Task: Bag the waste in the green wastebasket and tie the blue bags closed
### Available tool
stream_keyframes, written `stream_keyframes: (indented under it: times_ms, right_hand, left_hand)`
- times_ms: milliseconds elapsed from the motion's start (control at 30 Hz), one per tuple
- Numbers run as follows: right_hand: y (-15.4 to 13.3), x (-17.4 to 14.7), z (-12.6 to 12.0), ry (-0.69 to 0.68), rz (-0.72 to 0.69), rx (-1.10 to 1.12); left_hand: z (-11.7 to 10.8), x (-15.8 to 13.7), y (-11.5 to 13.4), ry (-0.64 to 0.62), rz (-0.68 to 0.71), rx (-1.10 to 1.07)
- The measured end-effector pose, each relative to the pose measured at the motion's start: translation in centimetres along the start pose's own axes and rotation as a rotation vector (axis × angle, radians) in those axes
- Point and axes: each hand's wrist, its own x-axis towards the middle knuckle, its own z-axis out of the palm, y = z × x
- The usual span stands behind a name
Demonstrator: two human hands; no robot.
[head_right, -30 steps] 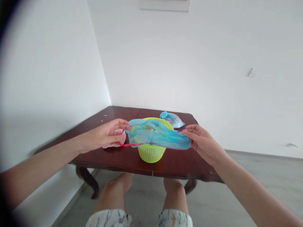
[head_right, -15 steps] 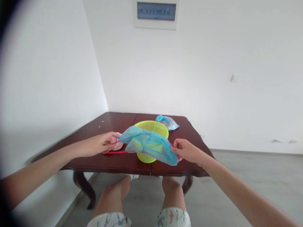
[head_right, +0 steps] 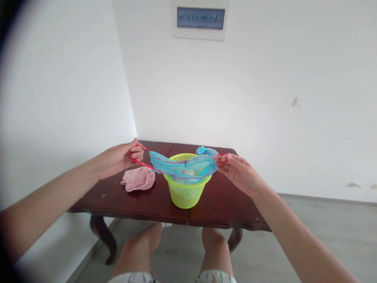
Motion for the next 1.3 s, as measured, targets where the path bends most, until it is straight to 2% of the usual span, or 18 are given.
stream_keyframes:
  times_ms: [100,200,367,467,600,733,800,867,967,1067,1133,1200,1300]
  right_hand:
    - [0.1,1.0,1.5,-0.060,-0.039,0.139]
    - [-0.4,1.7,3.2,-0.062,-0.099,0.154]
    - [-0.6,3.1,5.7,0.045,-0.169,-0.061]
    - [0.1,4.0,6.4,0.064,-0.186,-0.180]
    - [0.9,4.7,6.2,-0.002,-0.210,-0.327]
    - [1.2,4.5,5.9,-0.115,-0.220,-0.357]
    - [1.4,4.3,5.7,-0.189,-0.214,-0.348]
    - [1.6,4.2,5.6,-0.211,-0.219,-0.357]
    - [1.8,4.2,5.4,-0.103,-0.303,-0.417]
    - [1.2,4.3,5.6,0.061,-0.456,-0.474]
    - [0.4,4.4,6.0,0.134,-0.564,-0.475]
    - [-0.5,4.5,6.7,0.165,-0.654,-0.484]
    - [-1.7,5.0,8.1,0.199,-0.717,-0.542]
  left_hand:
    - [2.5,1.0,1.0,0.019,0.092,-0.315]
    - [4.3,1.7,1.9,0.010,0.181,-0.418]
    - [6.1,3.2,1.3,0.006,0.393,-0.232]
    - [7.0,4.3,0.0,-0.012,0.424,-0.070]
    - [7.6,5.6,-1.2,-0.114,0.365,0.010]
    - [7.6,6.6,-1.5,-0.197,0.273,0.087]
    - [7.4,6.7,-1.3,-0.175,0.303,0.159]
    - [7.2,6.4,-0.9,-0.106,0.426,0.237]
    - [7.2,5.4,0.3,0.025,0.609,0.382]
    - [7.5,4.4,1.9,0.224,0.729,0.512]
    - [8.0,4.1,3.0,0.303,0.798,0.525]
    - [8.8,4.4,3.7,0.240,0.793,0.457]
    - [10.7,5.5,4.2,0.010,0.674,0.241]
